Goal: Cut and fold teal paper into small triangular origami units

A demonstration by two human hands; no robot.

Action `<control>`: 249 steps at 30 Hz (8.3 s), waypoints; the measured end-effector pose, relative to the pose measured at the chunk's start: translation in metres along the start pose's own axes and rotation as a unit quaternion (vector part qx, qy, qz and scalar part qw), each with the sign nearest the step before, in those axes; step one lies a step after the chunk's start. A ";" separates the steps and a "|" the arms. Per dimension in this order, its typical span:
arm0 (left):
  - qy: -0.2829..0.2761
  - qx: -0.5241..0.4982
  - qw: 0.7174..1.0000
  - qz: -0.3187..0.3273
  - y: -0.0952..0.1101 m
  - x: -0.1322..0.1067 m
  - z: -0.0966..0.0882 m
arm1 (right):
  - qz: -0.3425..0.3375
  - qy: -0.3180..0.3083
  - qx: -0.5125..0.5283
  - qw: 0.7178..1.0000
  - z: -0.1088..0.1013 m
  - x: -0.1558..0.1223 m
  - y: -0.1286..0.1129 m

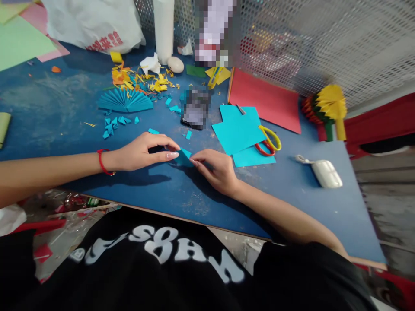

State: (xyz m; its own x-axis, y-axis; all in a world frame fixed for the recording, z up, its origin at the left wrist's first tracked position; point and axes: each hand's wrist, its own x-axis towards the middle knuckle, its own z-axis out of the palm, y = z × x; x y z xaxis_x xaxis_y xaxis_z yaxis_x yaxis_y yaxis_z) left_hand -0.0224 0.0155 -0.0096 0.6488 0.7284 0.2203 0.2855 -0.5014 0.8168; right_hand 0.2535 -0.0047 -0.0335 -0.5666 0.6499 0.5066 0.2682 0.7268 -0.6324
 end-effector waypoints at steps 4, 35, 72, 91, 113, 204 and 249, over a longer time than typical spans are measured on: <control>0.005 -0.073 0.996 -0.040 0.000 0.026 0.010 | 0.100 0.009 0.083 0.991 -0.002 0.012 0.001; 0.018 -0.083 0.996 -0.022 -0.003 0.040 0.009 | -0.003 0.002 0.173 0.985 -0.009 0.035 0.017; 0.009 0.139 0.982 0.127 0.000 0.022 0.009 | 0.039 -0.051 0.207 0.976 -0.007 0.041 0.023; 0.078 -0.029 0.996 -0.007 -0.005 0.033 0.009 | 0.178 0.013 0.281 0.943 -0.005 0.043 0.017; -0.067 -0.029 0.995 0.065 -0.006 0.037 0.009 | -0.038 -0.072 0.032 0.996 -0.002 0.039 0.018; -0.094 -0.124 0.987 0.043 0.001 0.039 0.005 | -0.093 -0.077 0.089 0.989 0.007 0.038 0.023; -0.098 -0.099 0.988 0.070 -0.005 0.036 0.008 | -0.071 -0.091 0.065 0.991 0.003 0.038 0.018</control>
State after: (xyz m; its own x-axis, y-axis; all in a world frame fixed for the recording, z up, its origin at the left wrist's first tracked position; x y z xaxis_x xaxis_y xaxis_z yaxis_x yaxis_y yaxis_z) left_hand 0.0051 0.0405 -0.0095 0.8021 0.5440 0.2465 0.0522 -0.4751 0.8784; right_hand 0.2346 0.0321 -0.0269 -0.7253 0.4839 0.4897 0.0796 0.7655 -0.6384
